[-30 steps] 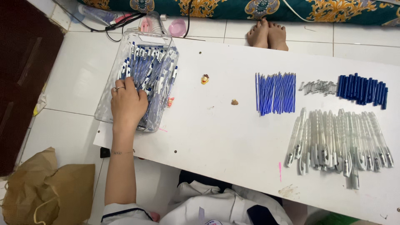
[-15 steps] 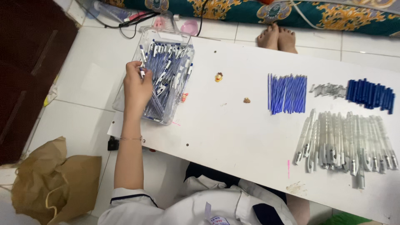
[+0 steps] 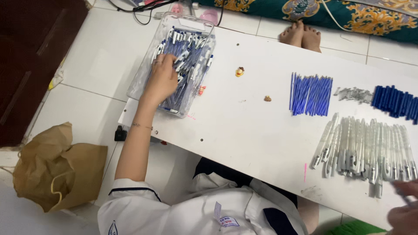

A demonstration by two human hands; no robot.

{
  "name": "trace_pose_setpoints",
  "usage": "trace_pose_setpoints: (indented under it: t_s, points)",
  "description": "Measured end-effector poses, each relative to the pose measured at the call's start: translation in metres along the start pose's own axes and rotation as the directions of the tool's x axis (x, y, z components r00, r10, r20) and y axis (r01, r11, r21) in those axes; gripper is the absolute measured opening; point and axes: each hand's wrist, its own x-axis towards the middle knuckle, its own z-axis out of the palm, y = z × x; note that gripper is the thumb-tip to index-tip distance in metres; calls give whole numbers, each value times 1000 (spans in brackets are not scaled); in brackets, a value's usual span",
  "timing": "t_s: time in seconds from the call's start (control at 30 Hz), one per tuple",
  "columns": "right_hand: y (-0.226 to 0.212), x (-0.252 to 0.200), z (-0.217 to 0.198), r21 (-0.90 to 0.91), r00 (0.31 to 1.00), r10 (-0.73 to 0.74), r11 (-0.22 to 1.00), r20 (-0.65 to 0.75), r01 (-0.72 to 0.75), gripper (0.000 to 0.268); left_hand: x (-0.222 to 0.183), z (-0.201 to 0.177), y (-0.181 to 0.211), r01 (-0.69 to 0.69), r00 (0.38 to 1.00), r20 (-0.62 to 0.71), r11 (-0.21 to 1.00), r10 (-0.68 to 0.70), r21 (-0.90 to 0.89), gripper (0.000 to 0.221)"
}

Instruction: The person assembles pens by hand by inserting ink refills and springs into pen barrels and then attaching the pen caps.

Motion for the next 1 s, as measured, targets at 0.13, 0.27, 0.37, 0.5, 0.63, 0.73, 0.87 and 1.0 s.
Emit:
trace_pose_setpoints:
  t_s: [0.13,0.27,0.37,0.5,0.63,0.73,0.87,1.0]
  points:
    - [-11,58,11,-345,787,-437,727,435,594,61,-15,-12,32,32,999,-30,998,-30,57,39]
    - [-74,30,60,-200,653,-723,622,225,757,67,-19,-10,46,370,925,-36,872,-379,320,100]
    - [-86,35,91,102,546,-833,553,85,827,74,-16,1,21,383,900,52,840,-433,383,109]
    - [-168,12,134,197,575,-694,550,-433,812,61,-13,-10,25,350,908,127,889,-400,296,94]
    - [-157,5,148,225,585,-683,547,-438,806,59,-8,-18,30,368,904,117,888,-411,274,102]
    - [-143,-2,152,271,628,-614,577,-479,770,58,3,-15,22,393,896,105,880,-432,267,113]
    - [-136,-7,149,307,716,-549,657,-431,689,63,8,-1,2,387,906,75,887,-417,252,103]
    - [-151,-13,140,272,758,-537,717,-371,642,60,3,0,2,473,868,64,859,-492,199,83]
